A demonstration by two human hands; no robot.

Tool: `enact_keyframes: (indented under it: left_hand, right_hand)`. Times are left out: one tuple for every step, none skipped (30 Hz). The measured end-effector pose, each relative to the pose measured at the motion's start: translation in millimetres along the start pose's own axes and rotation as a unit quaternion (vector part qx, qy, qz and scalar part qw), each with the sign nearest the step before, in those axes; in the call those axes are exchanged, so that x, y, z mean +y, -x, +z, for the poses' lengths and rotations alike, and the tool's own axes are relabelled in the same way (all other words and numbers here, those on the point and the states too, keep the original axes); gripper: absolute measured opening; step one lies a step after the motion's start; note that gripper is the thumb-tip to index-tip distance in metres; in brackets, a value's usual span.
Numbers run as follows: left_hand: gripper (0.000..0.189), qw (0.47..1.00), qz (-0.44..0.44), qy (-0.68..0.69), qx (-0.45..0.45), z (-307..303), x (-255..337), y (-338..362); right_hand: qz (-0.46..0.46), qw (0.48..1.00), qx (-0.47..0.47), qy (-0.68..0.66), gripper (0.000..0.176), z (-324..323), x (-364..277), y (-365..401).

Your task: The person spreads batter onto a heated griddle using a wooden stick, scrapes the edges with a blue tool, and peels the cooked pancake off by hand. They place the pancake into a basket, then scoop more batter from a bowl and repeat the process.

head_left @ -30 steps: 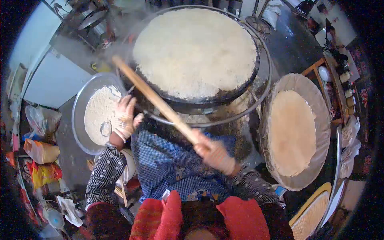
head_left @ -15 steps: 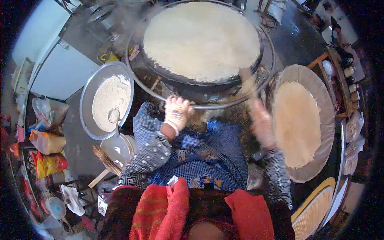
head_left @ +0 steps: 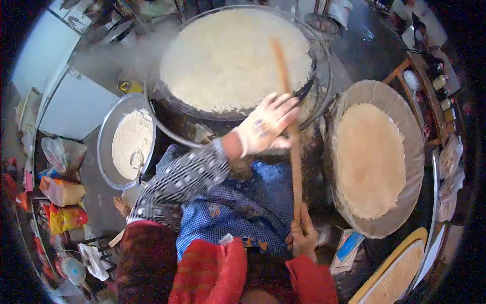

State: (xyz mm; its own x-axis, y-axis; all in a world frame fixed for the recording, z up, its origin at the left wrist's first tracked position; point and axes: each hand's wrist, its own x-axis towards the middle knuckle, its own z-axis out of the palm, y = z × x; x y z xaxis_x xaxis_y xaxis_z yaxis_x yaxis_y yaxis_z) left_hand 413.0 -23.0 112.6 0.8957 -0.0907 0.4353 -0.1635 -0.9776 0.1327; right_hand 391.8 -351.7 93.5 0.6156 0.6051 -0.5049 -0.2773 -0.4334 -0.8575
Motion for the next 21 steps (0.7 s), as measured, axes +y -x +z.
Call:
enact_keyframes:
  left_hand:
    - [0.089,0.999,0.033,0.002,-0.012,7.6,-11.4,-23.9]
    - [0.086,0.998,0.047,-0.01,-0.036,23.3,-22.2,-46.9]
    - [0.083,0.996,0.061,-0.02,-0.06,38.9,-35.8,-61.0]
    - [0.083,0.996,0.062,-0.018,-0.055,47.3,-54.0,-65.7]
    - [0.079,0.988,0.029,-0.045,-0.146,54.7,-71.9,-69.2]
    - [0.076,0.969,-0.005,-0.069,-0.237,60.9,-88.5,-71.1]
    - [0.07,0.975,-0.004,-0.065,-0.212,61.6,-108.7,-68.3]
    - [0.069,0.981,-0.004,-0.083,-0.174,61.7,-127.8,-59.6]
    - [0.069,0.986,-0.007,-0.102,-0.134,61.2,-142.2,-48.9]
    - [0.069,0.986,-0.008,-0.097,-0.132,49.1,-146.0,-44.9]
    - [0.067,0.978,-0.072,-0.085,-0.175,35.1,-151.8,-43.4]
    - [0.065,0.963,-0.138,-0.074,-0.217,22.9,-157.8,-38.0]
    - [0.065,0.963,-0.145,-0.072,-0.214,20.4,-168.8,-24.6]
    - [0.063,0.968,-0.155,-0.084,-0.176,18.0,-178.5,-9.4]
    - [0.06,0.971,-0.166,-0.097,-0.14,11.8,-181.6,2.5]
    - [0.066,0.95,-0.223,-0.077,-0.203,0.2,-183.2,9.1]
    - [0.066,0.949,-0.229,-0.076,-0.204,-2.4,-188.8,23.4]
    - [0.06,0.954,-0.231,-0.087,-0.171,-4.8,-195.0,43.4]
    - [0.056,0.957,-0.233,-0.101,-0.137,-10.4,-198.9,62.8]
    - [0.059,0.955,-0.235,-0.133,-0.126,-16.4,-199.8,83.2]
    - [0.059,0.953,-0.239,-0.135,-0.127,-23.1,-200.8,104.1]
  right_hand:
    - [0.063,0.996,0.054,-0.042,0.052,8.3,-7.1,4.2]
    - [0.042,0.991,0.067,-0.111,0.053,17.5,0.1,-3.7]
    - [0.04,0.991,0.07,-0.11,0.053,22.1,-13.4,-11.5]
    - [0.06,0.989,0.004,-0.137,0.053,25.7,-37.1,-25.7]
    - [0.08,0.982,-0.063,-0.162,0.053,26.3,-52.4,-37.2]
    - [0.07,0.969,-0.105,-0.213,0.05,25.8,-40.7,-56.2]
    - [0.069,0.969,-0.101,-0.213,0.05,23.8,-46.8,-69.5]
    - [0.098,0.943,-0.159,-0.275,0.049,21.9,-55.1,-82.2]
    - [0.126,0.909,-0.216,-0.333,0.049,22.7,-63.4,-92.7]
    - [0.153,0.899,-0.216,-0.349,0.048,26.9,-72.1,-100.6]
    - [0.155,0.901,-0.215,-0.345,0.048,29.9,-75.6,-109.9]
    - [0.15,0.889,-0.249,-0.354,0.048,33.3,-76.2,-120.7]
    - [0.146,0.875,-0.285,-0.362,0.048,37.6,-78.7,-129.3]
    - [0.15,0.876,-0.289,-0.356,0.048,43.9,-83.0,-134.8]
    - [0.149,0.887,-0.292,-0.326,0.047,52.5,-85.9,-138.5]
    - [0.148,0.897,-0.294,-0.296,0.047,61.4,-88.1,-140.9]
    - [0.152,0.896,-0.297,-0.293,0.047,70.4,-91.2,-142.9]
    - [0.153,0.905,-0.294,-0.265,0.047,79.8,-94.1,-142.4]
    - [0.152,0.914,-0.292,-0.237,0.048,89.0,-95.7,-141.6]
    - [0.154,0.913,-0.296,-0.235,0.048,97.9,-96.4,-141.6]
    - [0.139,0.919,-0.308,-0.205,0.048,106.5,-96.8,-140.1]
